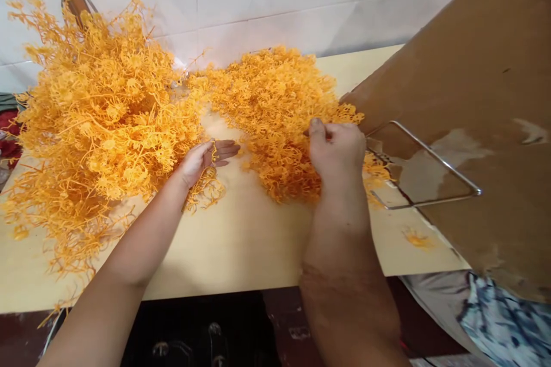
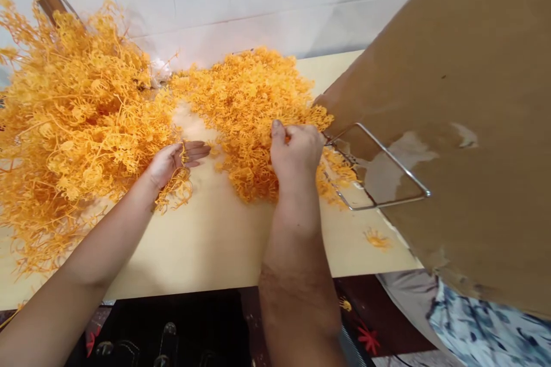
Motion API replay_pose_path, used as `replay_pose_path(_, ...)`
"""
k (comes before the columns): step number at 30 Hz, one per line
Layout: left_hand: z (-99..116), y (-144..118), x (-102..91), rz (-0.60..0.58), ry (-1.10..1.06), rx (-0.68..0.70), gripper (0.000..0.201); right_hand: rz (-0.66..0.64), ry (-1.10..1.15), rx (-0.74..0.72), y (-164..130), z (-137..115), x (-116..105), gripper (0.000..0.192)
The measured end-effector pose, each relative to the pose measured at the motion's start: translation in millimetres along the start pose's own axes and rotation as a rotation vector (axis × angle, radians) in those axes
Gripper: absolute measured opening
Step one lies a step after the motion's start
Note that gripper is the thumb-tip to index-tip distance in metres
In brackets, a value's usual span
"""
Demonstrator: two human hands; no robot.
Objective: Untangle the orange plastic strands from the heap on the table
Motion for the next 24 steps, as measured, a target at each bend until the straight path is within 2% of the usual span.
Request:
replay_pose_path(3,-1,0,1.6,-0.003,0.010,-0.011,0.044,0.208,-0.091,0.057,-1,3,-9,0.030)
replay_pose_path(6,-1,0,2.8,0.015,0.057,-0.005,0.044,0.302,-0.109,0.032,-3,-2,-10,0.021)
replay_pose_path(10,-2,0,3.6,0.035,0.092,0.008,0.045,0.361,-0.115,-0.120,-15,-27,0,0.011)
replay_pose_path(12,-3,-1,4.2,0.038,0.091,0.012,0.045,0.271,-0.037,-0.213,-28,-45,14,0.009)
replay_pose_path(16,-3,-1,3.9,0.092,0.034,0.017,0.040,-0.167,0.124,-0.353,-56,-74,57,0.018)
replay_pose_path(18,-3,-1,2.7,0.148,-0.023,-0.001,0.039,-0.323,0.146,-0.386,-66,-79,74,0.017)
replay_pose_path(20,-4,-2,2.3,0.185,-0.075,-0.028,0.040,-0.373,0.159,-0.375,-70,-78,83,0.018)
replay_pose_path(24,-4,-3,1.1,0.243,-0.092,-0.054,0.040,-0.351,0.132,-0.375,-71,-75,89,0.021)
Point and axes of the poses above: each hand's wrist, its own y-axis towards the middle knuckle, its own x-axis out of the palm, z = x × y, the point moved 5 cm from there along y, towards the middle knuckle, and after that the axes turned 9 degrees about x, right-handed, at the moved point
